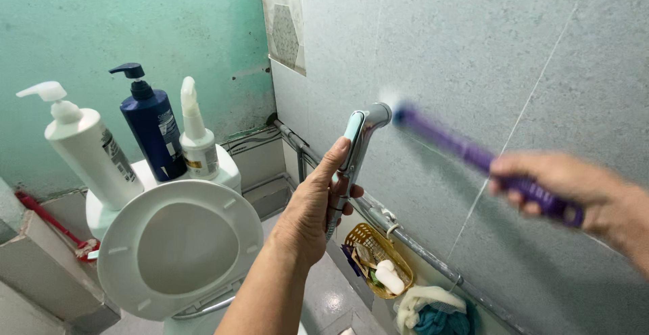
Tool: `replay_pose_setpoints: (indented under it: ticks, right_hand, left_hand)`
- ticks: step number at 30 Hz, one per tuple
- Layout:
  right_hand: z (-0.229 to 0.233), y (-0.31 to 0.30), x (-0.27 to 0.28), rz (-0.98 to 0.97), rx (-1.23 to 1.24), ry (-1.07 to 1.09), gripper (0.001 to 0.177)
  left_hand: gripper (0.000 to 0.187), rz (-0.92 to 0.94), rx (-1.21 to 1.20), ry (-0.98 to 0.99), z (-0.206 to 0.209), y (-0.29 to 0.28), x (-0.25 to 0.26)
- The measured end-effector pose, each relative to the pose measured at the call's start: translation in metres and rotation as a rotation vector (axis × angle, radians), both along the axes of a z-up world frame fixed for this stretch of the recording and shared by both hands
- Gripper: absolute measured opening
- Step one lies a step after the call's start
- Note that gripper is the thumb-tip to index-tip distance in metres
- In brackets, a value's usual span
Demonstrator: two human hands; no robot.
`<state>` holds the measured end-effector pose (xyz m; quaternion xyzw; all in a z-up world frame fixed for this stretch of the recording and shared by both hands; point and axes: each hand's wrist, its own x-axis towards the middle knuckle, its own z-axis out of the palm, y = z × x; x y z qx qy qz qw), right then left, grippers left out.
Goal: The person uses a handheld shower head to spray water on a bathroom wall while scrubbing the same area with a long-handled purple brush. The person repeatedly scrubs and rinses the wall surface near the toilet.
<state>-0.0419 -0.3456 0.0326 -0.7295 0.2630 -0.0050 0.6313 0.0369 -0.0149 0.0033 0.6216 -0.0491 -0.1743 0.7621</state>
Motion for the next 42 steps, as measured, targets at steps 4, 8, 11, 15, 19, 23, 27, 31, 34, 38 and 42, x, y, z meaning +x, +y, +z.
replay_pose_setpoints:
  ticks: [4, 8, 11, 15, 19, 23, 27, 31, 34, 38, 42]
  right_hand:
    - [-0.020, 0.020, -0.011, -0.149, -0.019, 0.199, 0.034]
    - [0.009, -0.002, 0.006, 0.020, -0.127, -0.043, 0.036]
    - [0.026, -0.019, 0.012, 0.039, -0.163, -0.216, 0.031]
    - [-0.005, -0.003, -0.006, -0.041, -0.022, 0.043, 0.032]
    - [-0.020, 0.014, -0.011, -0.140, -0.016, 0.162, 0.028]
    - [0.010, -0.003, 0.001, -0.076, -0.079, -0.055, 0.031]
    - [0.001, -0.011, 0.002, 0.001, -0.070, -0.056, 0.039]
    - [-0.053, -0.004, -0.012, -0.174, 0.113, 0.207, 0.030]
    - [-0.058, -0.010, -0.009, -0.176, 0.056, 0.159, 0.031]
    - [-0.025, -0.027, 0.001, 0.115, -0.024, -0.139, 0.039]
    - [-0.032, -0.011, -0.007, -0.089, 0.048, 0.008, 0.034]
  left_hand:
    - [0.072, 0.034, -0.005, -0.012, 0.002, 0.005, -0.002]
    - [0.071, 0.022, -0.031, -0.039, 0.001, 0.008, -0.001]
    - [0.071, 0.015, -0.035, -0.033, 0.004, 0.006, 0.002]
    - [0.075, 0.059, -0.017, -0.076, 0.005, 0.011, 0.001]
    - [0.073, 0.111, -0.037, -0.089, 0.014, 0.024, 0.003]
    - [0.073, 0.112, -0.092, -0.108, 0.022, 0.034, 0.007]
    - [0.076, 0.124, -0.030, -0.135, 0.027, 0.040, 0.010]
    - [0.077, 0.135, -0.037, -0.170, 0.029, 0.047, 0.012]
    - [0.072, 0.126, -0.089, -0.171, 0.031, 0.054, 0.016]
    - [0.066, 0.135, -0.117, -0.155, 0.030, 0.050, 0.018]
    - [0.060, 0.177, -0.088, -0.134, 0.028, 0.046, 0.016]
